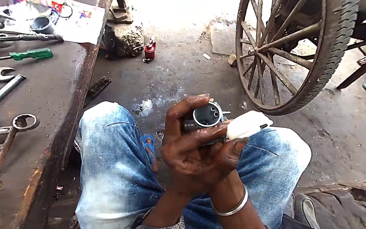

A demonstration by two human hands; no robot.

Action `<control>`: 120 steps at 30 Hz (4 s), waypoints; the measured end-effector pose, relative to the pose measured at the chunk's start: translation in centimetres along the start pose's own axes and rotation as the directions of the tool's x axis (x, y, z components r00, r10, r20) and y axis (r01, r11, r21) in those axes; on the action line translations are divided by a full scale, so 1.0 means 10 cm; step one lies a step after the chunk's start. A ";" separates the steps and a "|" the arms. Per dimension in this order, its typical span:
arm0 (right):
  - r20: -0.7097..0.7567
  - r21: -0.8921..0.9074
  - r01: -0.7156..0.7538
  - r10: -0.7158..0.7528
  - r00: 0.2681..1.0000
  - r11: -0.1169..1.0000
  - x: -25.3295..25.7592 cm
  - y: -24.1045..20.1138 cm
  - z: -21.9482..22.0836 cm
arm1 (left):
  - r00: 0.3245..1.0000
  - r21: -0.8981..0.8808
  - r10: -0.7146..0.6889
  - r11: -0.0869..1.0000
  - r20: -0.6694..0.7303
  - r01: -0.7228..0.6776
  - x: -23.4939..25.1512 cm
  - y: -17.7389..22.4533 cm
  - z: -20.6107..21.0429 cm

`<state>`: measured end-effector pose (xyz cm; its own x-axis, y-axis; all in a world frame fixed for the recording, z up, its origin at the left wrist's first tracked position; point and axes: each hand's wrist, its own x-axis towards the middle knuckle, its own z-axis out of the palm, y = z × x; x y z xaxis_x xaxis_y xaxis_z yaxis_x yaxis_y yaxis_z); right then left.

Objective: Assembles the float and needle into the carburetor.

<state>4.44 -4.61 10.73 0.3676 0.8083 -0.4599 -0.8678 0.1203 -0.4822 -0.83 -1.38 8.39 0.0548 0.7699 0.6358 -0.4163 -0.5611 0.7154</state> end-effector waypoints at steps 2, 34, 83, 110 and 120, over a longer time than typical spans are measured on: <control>-0.006 -0.003 -0.031 0.031 1.000 1.000 -0.10 -0.11 0.11 | 1.000 0.062 0.004 0.998 0.014 -0.005 0.00 0.03 0.02; -0.209 0.032 -0.098 0.102 0.972 0.995 0.06 -0.05 -0.66 | 0.520 -0.823 -0.854 0.267 0.039 0.500 0.14 0.14 -0.15; 0.350 -0.827 0.159 0.273 0.896 0.539 0.67 -0.79 -0.47 | 0.502 -0.222 -0.857 0.470 0.116 0.854 -0.07 -0.24 -0.51; 0.563 -0.733 0.646 -0.343 0.752 0.212 0.00 -0.72 -0.48 | 0.552 -0.595 -0.772 0.293 0.314 0.748 -0.02 -0.07 -0.64; 0.518 -0.413 0.715 -0.500 0.694 0.564 0.09 -0.42 -0.43 | 0.375 -0.761 -0.834 -0.081 0.406 0.643 -0.08 0.00 -0.45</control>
<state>9.84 -6.82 9.15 0.5160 0.7991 0.3085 -0.0887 0.4080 -0.9087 -4.95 -0.63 6.59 0.7358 0.6329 -0.2408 -0.6218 0.7723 0.1300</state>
